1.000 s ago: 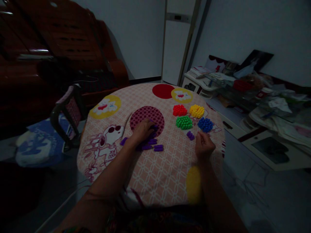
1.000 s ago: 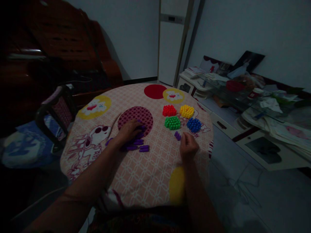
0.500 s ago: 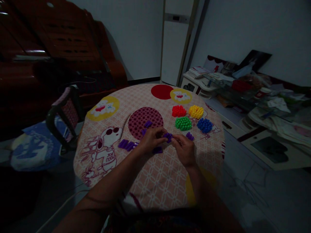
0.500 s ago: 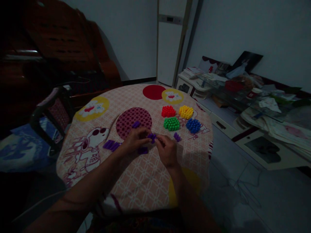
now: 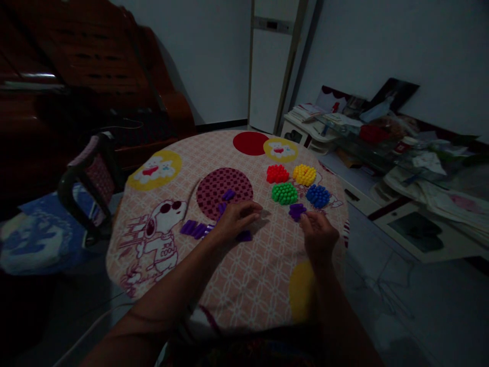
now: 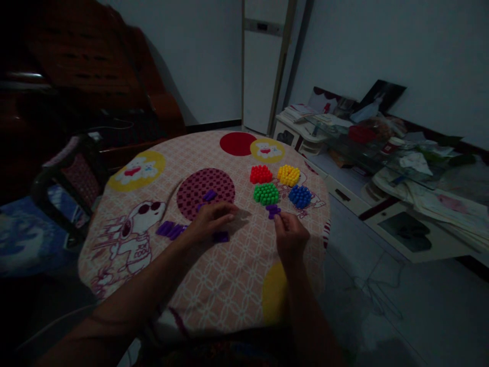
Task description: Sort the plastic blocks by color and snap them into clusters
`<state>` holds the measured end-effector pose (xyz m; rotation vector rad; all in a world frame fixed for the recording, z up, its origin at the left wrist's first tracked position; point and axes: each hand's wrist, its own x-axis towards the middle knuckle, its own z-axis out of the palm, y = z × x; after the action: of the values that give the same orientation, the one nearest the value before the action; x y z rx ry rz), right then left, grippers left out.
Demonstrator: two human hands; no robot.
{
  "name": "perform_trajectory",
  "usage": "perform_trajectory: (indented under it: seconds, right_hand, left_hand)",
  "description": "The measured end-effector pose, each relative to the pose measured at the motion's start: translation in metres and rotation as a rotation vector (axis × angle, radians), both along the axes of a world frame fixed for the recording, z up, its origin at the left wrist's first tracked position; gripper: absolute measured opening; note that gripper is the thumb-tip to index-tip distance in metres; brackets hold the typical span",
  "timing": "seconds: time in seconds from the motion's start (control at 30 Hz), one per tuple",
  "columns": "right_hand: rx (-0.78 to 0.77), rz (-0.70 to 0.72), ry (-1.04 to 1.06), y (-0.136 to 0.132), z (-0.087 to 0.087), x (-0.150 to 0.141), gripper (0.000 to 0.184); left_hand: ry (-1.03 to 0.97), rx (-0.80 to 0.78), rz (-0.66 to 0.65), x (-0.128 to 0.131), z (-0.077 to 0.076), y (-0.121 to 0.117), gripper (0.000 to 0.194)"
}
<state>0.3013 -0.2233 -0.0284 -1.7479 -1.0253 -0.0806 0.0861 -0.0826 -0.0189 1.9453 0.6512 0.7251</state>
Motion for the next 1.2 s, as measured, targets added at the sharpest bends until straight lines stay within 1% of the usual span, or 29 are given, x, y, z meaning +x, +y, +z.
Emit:
perform_trajectory:
  seconds: [0.07,0.17,0.27,0.4,0.53,0.7,0.8,0.9,1.0,1.1,1.17,1.2]
  right_hand:
    - [-0.001,-0.105,-0.052,-0.002,-0.002,0.014,0.030]
    - [-0.015,-0.183,-0.127,-0.004,-0.009,0.026,0.031]
    - [-0.067,-0.189,-0.174,-0.004,-0.019,0.028,0.031]
    - [-0.123,-0.157,-0.233,-0.002,-0.032,0.027,0.035]
    - [-0.145,-0.145,-0.302,-0.001,-0.037,0.026,0.036]
    - [-0.175,-0.110,-0.350,0.001,-0.037,0.024,0.033]
    - [-0.178,-0.096,-0.344,0.001,-0.035,0.023,0.033]
    - [-0.157,-0.098,-0.311,-0.001,-0.032,0.023,0.036]
    - [-0.131,-0.128,-0.286,-0.003,-0.027,0.023,0.039]
    - [-0.106,-0.128,-0.286,-0.004,-0.020,0.020,0.038]
    - [-0.084,-0.086,-0.289,-0.003,-0.015,0.015,0.037]
    - [-0.076,-0.055,-0.291,-0.002,-0.012,0.011,0.036]
  left_hand:
    - [0.015,0.006,0.026,-0.003,-0.001,0.004,0.031]
    - [-0.002,-0.026,0.065,-0.007,0.000,0.007,0.033]
    - [-0.015,-0.057,0.106,-0.011,0.000,0.010,0.035]
    - [-0.021,-0.078,0.132,-0.016,-0.001,0.013,0.037]
    - [-0.008,-0.059,0.136,-0.017,0.001,0.014,0.035]
    - [0.014,-0.033,0.146,-0.019,0.004,0.015,0.035]
    - [0.039,0.016,0.190,-0.024,0.006,0.020,0.034]
    - [0.043,0.078,0.287,-0.034,0.010,0.027,0.033]
    - [0.082,0.122,0.436,-0.047,0.012,0.035,0.033]
    - [0.205,0.158,0.576,-0.059,0.008,0.045,0.033]
    - [0.299,0.212,0.620,-0.066,0.003,0.052,0.032]
    - [0.348,0.243,0.615,-0.069,0.000,0.055,0.032]
